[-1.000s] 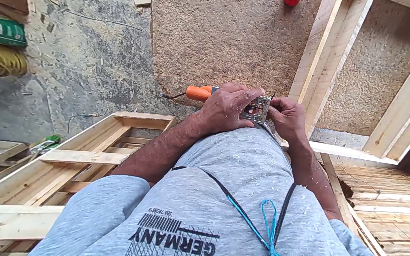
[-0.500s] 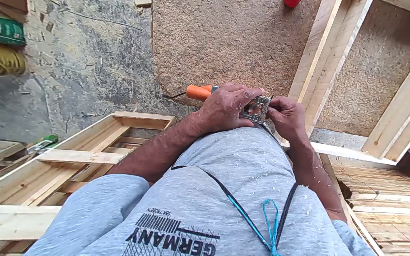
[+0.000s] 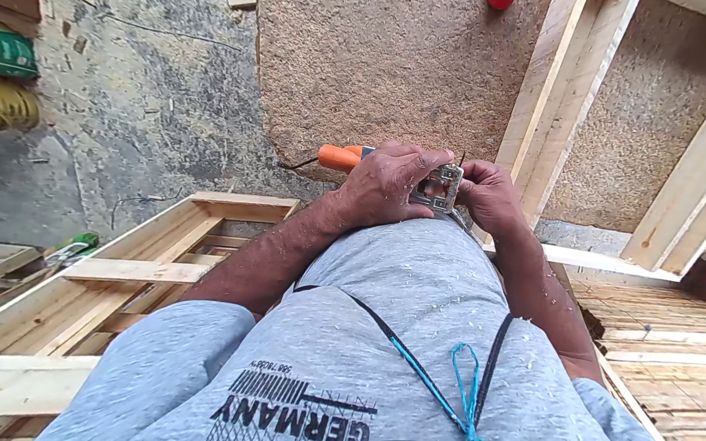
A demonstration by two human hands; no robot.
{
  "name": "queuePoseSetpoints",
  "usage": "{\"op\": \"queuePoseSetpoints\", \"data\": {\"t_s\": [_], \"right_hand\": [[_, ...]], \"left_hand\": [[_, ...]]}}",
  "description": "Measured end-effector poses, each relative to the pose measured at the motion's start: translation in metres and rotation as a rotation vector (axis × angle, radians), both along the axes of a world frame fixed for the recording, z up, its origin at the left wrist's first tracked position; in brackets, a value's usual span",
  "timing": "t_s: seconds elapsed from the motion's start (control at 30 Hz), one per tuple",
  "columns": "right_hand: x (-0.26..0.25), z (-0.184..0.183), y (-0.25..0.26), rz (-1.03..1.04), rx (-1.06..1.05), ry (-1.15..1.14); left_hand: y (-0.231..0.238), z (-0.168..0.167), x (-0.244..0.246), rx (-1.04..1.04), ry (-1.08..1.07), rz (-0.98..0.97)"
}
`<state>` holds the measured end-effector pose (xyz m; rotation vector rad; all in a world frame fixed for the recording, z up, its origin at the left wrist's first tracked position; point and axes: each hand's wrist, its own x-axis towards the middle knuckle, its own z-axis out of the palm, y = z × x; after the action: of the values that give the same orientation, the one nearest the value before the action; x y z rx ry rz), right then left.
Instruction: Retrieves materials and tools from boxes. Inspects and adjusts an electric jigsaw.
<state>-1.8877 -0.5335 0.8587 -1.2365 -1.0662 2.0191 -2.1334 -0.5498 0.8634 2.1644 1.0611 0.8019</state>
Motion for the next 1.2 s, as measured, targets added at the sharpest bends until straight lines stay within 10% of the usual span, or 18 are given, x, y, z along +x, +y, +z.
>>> {"op": "queuePoseSetpoints", "data": {"t_s": [0.27,0.47,0.57,1.2], "right_hand": [[0.001,0.005,0.002,0.079,0.208,-0.218],[0.019,0.000,0.020,0.457,1.430,-0.769],[0.028,-0.015,0.028,0.514,1.661,-0.746],[0.009,-0.062,-0.023,0.112,1.273,-0.720]], "left_hand": [[-0.003,0.000,-0.001,0.007,-0.017,-0.004],[-0.005,-0.002,-0.001,0.014,-0.013,-0.011],[-0.007,-0.001,0.000,0.017,-0.005,-0.005],[-0.007,0.000,0.006,0.021,0.000,0.028]]}}
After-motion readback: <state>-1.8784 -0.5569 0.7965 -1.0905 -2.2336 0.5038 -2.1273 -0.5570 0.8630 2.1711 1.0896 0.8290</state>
